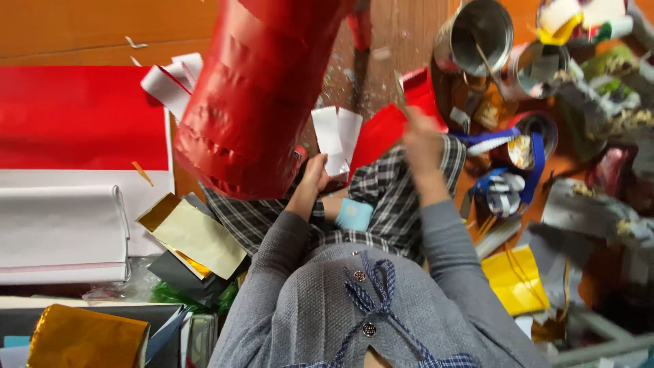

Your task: Decorating a horse-shaped craft object by cutting and applying paper strips.

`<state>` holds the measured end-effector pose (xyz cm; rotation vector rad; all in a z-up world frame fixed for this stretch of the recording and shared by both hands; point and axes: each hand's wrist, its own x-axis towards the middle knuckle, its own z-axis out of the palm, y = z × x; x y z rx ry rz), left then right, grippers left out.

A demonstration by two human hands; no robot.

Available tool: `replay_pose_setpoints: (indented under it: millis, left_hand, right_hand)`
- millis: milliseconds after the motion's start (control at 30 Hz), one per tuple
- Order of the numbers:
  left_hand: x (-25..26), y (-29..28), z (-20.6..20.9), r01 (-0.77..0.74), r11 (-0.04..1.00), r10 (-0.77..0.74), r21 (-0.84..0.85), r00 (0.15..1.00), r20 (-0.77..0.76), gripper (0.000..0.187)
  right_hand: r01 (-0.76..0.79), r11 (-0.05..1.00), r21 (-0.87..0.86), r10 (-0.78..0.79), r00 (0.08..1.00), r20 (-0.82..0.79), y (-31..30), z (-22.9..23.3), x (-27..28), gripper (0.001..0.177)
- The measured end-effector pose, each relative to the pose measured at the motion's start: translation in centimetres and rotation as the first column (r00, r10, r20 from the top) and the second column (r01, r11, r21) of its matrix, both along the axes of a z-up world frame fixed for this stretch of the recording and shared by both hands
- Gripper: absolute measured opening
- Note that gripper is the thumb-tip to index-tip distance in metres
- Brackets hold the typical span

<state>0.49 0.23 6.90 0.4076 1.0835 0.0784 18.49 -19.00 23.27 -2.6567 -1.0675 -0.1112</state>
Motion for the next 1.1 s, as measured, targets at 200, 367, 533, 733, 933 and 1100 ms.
replay_pose_setpoints:
  millis: [200,367,533,733,933,1100]
  left_hand:
    - [2.6,0.5,3.1,-0.007,1.000,0.007,0.000,0.988,0.154,0.043]
    - [3.0,0.7,16.3,0.048,0.998,-0.036,-0.049,0.973,0.227,0.025]
    - [2.9,1.4,18.1,0.146,0.977,-0.027,-0.157,0.810,0.586,0.027]
    - [-0.1,0.8,26.9,0.299,0.507,-0.507,0.808,0.862,-0.001,0.033]
    - [-4.9,0.6,36.7,0.028,-0.111,-0.616,0.993,0.782,-0.091,0.027]
    - [-6.7,1.7,41.2,-0.240,0.019,-0.586,0.971,0.784,0.205,0.012]
  right_hand:
    - [0.412,0.910,-0.031,-0.406,0.905,0.125,-8.1,-1.4,14.3,0.027]
    - [-0.239,0.970,-0.050,0.241,0.909,0.341,-0.2,9.5,5.9,0.067]
    - [-0.536,0.688,0.489,0.597,0.802,0.040,6.2,17.9,-6.2,0.027]
    - [-0.603,0.722,0.339,0.543,0.798,0.262,5.8,21.0,-5.4,0.005]
    - [-0.605,0.581,0.545,0.664,0.739,0.113,4.0,30.8,-6.4,0.007]
    - [-0.381,0.441,0.812,0.572,0.817,0.073,3.3,32.8,-3.9,0.006]
